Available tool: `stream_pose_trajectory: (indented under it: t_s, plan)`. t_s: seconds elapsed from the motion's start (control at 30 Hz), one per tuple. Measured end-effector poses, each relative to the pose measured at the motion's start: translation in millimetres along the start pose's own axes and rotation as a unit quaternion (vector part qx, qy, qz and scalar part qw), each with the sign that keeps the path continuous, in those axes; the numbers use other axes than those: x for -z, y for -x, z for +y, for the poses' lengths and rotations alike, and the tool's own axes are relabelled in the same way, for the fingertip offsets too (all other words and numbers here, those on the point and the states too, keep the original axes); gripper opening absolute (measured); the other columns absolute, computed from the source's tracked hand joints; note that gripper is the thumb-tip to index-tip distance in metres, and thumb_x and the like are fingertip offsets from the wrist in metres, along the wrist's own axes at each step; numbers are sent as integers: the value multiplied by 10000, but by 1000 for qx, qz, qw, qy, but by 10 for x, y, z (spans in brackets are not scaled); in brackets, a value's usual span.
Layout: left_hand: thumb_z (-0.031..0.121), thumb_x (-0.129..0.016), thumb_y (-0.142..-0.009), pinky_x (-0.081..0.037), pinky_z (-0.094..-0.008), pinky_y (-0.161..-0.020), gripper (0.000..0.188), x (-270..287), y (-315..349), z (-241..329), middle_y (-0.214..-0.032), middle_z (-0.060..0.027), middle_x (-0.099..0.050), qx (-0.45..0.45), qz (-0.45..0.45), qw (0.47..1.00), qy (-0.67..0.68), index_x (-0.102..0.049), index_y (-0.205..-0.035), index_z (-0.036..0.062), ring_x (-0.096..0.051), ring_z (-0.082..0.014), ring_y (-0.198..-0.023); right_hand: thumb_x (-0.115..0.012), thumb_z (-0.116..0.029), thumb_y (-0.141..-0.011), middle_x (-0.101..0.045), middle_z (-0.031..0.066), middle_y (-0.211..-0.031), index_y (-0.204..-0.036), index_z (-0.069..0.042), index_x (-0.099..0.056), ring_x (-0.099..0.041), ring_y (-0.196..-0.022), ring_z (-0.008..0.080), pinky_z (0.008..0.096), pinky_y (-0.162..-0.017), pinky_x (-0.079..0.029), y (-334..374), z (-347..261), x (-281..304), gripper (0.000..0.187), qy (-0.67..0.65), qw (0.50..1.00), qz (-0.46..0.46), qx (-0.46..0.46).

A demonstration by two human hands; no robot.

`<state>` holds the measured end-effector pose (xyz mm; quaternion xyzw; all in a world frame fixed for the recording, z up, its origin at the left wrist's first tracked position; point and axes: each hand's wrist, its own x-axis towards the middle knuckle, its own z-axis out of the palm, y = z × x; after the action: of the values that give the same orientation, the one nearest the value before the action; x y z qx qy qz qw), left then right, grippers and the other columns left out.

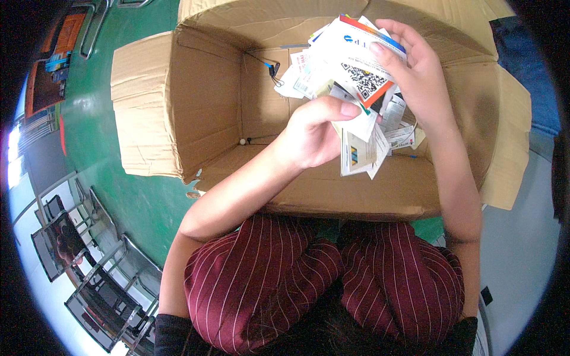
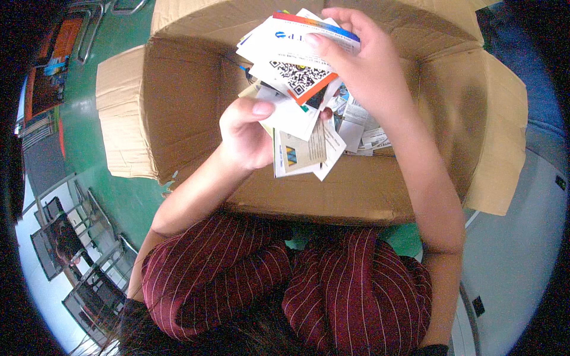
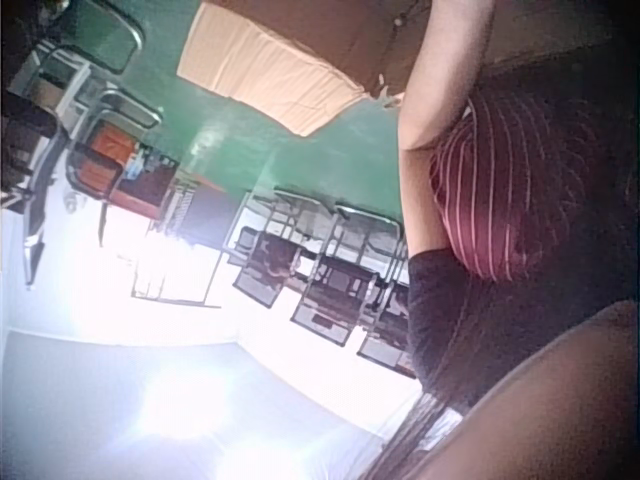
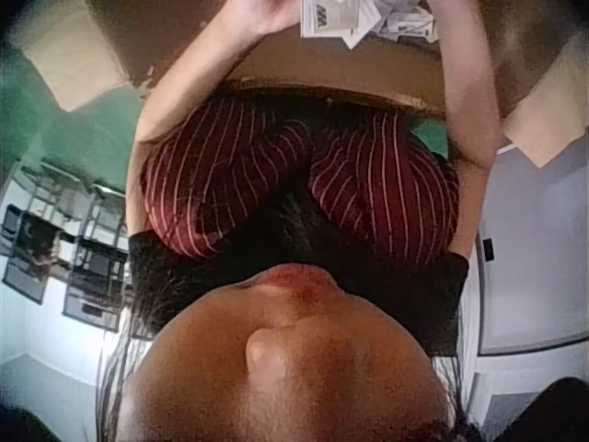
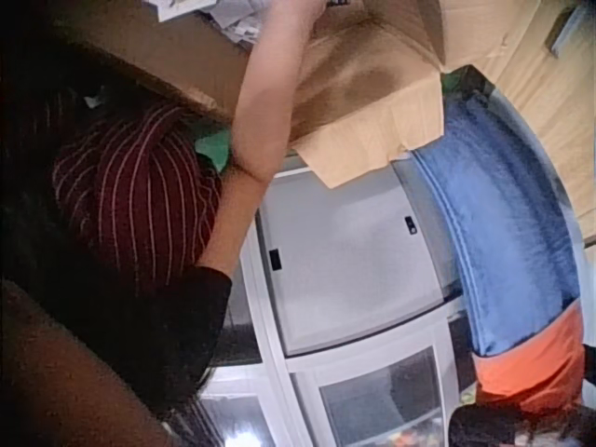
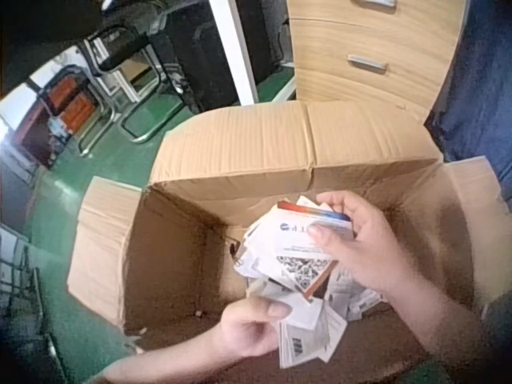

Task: The person sits on the floor and sorts through a large pile of small paper items, including cards, receipts, and folded papers, inside a cardboard box. They pick up items, separate them into small stacks, and occasionally hand a stack to another person standing nearby.

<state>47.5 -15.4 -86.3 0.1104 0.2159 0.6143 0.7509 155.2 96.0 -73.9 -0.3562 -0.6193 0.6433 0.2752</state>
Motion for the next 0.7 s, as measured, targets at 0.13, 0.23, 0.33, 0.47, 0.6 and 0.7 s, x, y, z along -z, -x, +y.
stream_pose_trajectory:
  t_s: [0.13,0.23,0.33,0.47,0.6,0.7]
  plan:
    - [333,-555,-673,-427,-380,-768,683,-11,-9,26,-1033,-168,-487,22,-12,997,-75,-290,-1199,-13,-531,-285,-835,-603,-173,-728,-536,62,-961,-1016,-20,-471,-514,-900,147,257,-763,-417,11,60,108,352,-119,990,14,-69]
    - [473,-449,-756,-438,-354,-727,624,-49,-40,35,-974,-171,-505,15,18,995,-95,-347,-1161,10,-532,-264,-799,-560,-176,-778,-540,56,-951,-1007,-5,-470,-513,-893,111,232,-759,-415,30,169,227,300,-268,956,24,-119]
    - [386,-395,-825,-463,-305,-631,448,17,-67,10,-843,-99,-544,44,16,996,81,-412,-1087,23,-545,-188,-694,-545,-153,-785,-544,67,-953,-1037,-16,-463,-525,-879,124,234,-771,-412,68,264,306,299,-357,926,40,-115]
    - [376,-417,-819,-421,-308,-547,406,-95,-24,13,-763,-88,-511,29,74,993,86,-425,-1061,50,-459,-173,-577,-544,-150,-784,-536,72,-974,-1057,-16,-456,-524,-873,115,227,-778,-408,56,244,304,316,-293,950,-14,-111]
    - [376,-430,-814,-421,-301,-536,394,-32,16,114,-755,-88,-519,77,53,991,93,-440,-1041,54,-468,-175,-575,-560,-147,-770,-543,64,-957,-1038,-17,-471,-522,-850,96,221,-767,-412,46,173,276,310,-225,959,-126,-118]
    - [395,-435,-812,-428,-298,-503,408,-77,89,282,-762,-98,-535,148,75,986,19,-457,-1037,56,-482,-181,-568,-571,-141,-756,-556,51,-918,-1006,-17,-487,-530,-799,84,216,-740,-425,9,184,312,291,-167,951,-229,-124]
